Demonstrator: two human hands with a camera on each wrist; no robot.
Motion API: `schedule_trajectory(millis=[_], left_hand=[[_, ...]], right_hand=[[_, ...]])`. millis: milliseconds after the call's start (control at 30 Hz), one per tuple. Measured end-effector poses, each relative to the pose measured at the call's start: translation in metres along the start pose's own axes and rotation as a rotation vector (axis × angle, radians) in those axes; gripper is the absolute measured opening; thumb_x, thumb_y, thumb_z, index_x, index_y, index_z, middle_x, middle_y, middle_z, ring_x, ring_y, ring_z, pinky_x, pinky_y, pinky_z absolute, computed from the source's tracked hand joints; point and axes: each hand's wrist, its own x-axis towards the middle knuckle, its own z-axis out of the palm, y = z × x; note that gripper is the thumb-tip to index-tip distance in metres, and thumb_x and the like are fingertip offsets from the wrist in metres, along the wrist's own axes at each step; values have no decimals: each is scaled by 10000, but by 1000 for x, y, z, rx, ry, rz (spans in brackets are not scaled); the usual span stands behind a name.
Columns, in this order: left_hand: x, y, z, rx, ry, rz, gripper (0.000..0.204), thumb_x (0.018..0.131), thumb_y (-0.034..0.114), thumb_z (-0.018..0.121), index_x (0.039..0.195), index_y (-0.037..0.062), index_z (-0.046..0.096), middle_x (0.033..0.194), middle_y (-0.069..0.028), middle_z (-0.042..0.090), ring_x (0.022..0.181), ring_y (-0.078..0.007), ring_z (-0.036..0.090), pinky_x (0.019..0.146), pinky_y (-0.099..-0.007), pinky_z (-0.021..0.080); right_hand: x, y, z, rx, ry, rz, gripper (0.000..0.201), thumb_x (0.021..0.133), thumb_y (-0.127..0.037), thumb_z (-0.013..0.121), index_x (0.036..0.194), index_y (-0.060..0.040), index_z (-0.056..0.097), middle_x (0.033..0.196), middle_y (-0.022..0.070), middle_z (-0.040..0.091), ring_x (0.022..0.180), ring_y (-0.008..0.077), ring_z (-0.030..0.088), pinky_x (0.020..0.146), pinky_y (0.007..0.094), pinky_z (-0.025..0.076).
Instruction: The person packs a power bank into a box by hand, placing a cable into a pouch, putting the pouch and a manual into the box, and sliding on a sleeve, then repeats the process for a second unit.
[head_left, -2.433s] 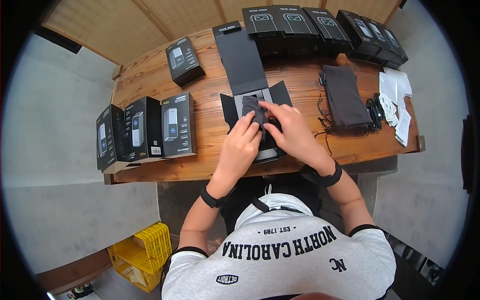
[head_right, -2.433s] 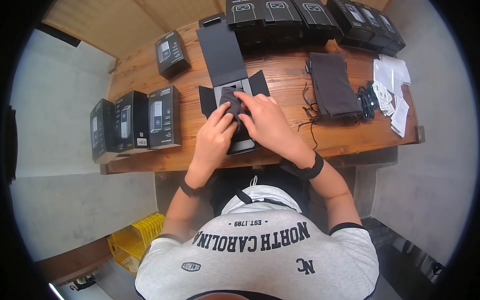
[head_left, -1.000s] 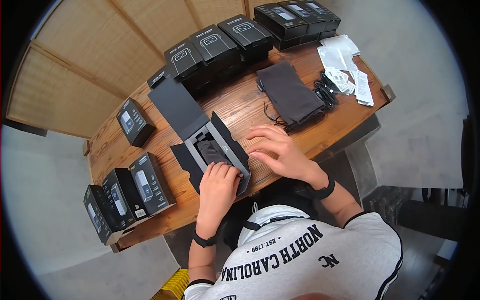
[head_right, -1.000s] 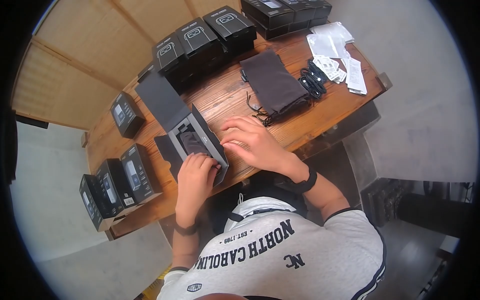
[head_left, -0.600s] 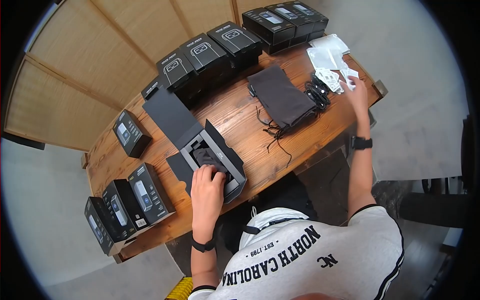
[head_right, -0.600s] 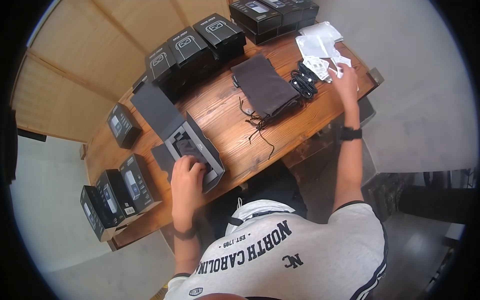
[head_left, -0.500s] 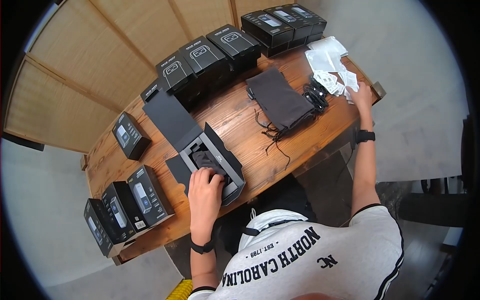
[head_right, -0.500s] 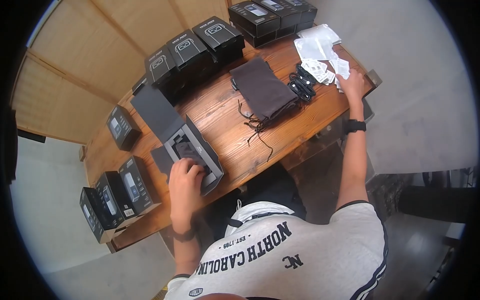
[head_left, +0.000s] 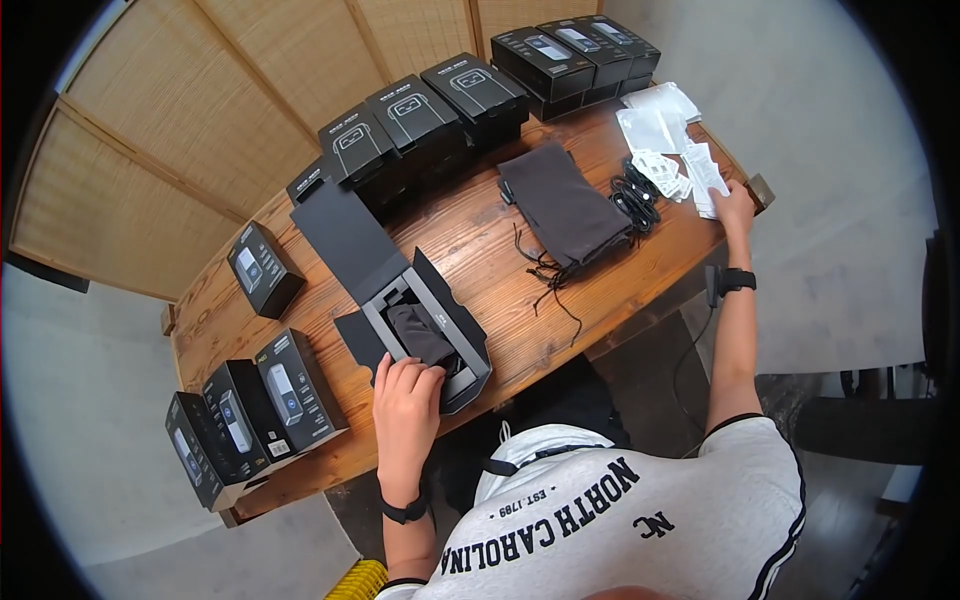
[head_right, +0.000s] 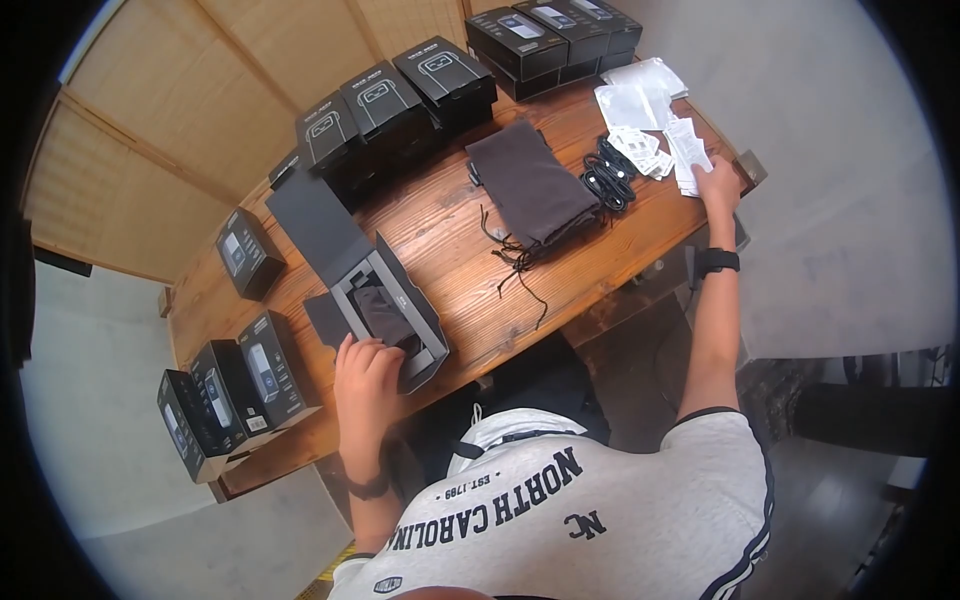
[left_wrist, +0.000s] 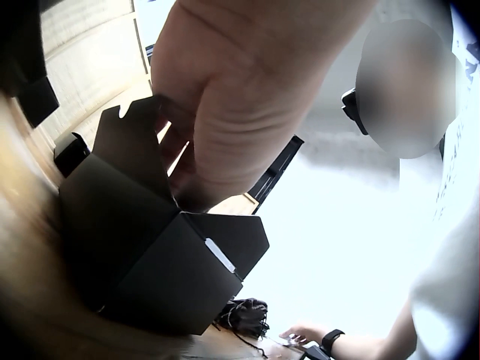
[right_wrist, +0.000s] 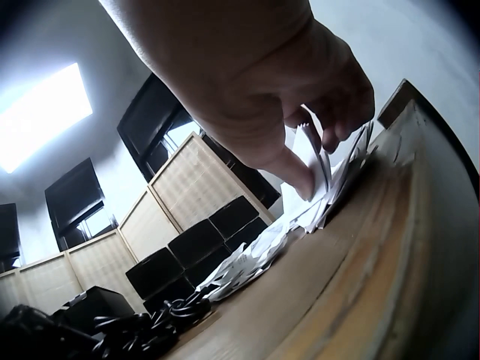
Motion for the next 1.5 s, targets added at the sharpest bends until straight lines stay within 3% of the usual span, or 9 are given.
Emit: schedule_trajectory(millis=[133,200,300,533,767,1000,1133,1333,1500], left_hand=[[-5,1,-7,-14,56,-12,107,857,30,712,961,54,697,977,-83,660,1045,-280,632,1101,-528,412],[-8,0,-10,-3,109,-31,131,861,16,705,985,58,704,1014,-92,658,1091,-302,623,1120,-548,386],[-12,-4,-12,-6,159,-61,147,865,1,694,998,60,707,1052,-104,649,1135,-323,608,1134,-559,363],[-18,-1,-14,-3,178,-104,148,866,1,694,1001,61,713,1097,-108,648,1166,-328,600,1140,-554,356],[-32,-2,-18,-51,189,-152,137,865,-3,699,986,57,719,1109,-106,657,1177,-325,605,1131,-548,367],[-31,-5,-17,-64,222,-156,125,863,-24,687,974,31,709,1116,-121,651,1184,-349,603,1121,-540,382],[-28,-7,-14,-110,262,-164,136,854,-48,687,968,20,712,1140,-133,649,1219,-372,583,1065,-493,433],[-31,-12,-10,-177,325,-265,183,854,-39,688,1013,41,729,1208,-145,634,1241,-391,557,1042,-465,440],[-29,-13,-8,-183,387,-305,198,861,-33,673,1034,44,734,1290,-159,603,1297,-386,518,1072,-464,416]], right_hand=[[18,22,-8,158,-20,57,343,851,-377,728,1069,-115,769,965,161,759,953,396,712,860,471,546],[29,31,-5,226,45,57,351,878,-411,724,1035,-103,785,789,101,744,815,305,718,755,439,541],[36,20,-4,955,-236,166,346,878,-377,781,983,-48,783,714,-48,592,659,76,532,590,270,392],[6,-69,1,792,-370,-50,277,833,-294,817,898,-27,782,758,-1,663,655,113,571,613,282,424],[22,-75,43,391,-297,-207,305,749,-300,829,893,-35,784,801,104,752,743,180,710,715,320,530],[23,-69,42,416,-70,-240,345,782,-269,832,995,-5,765,819,75,743,718,144,670,692,312,522],[15,-67,35,824,-45,-275,341,874,-185,803,1082,69,712,876,63,736,769,71,632,662,237,486],[-57,-127,-22,1221,-349,-47,351,916,-182,766,1193,10,668,850,-1,672,645,29,557,538,193,424],[-159,-197,-59,1326,-736,-234,300,926,-146,746,1162,6,642,890,35,700,626,47,591,528,182,448]])
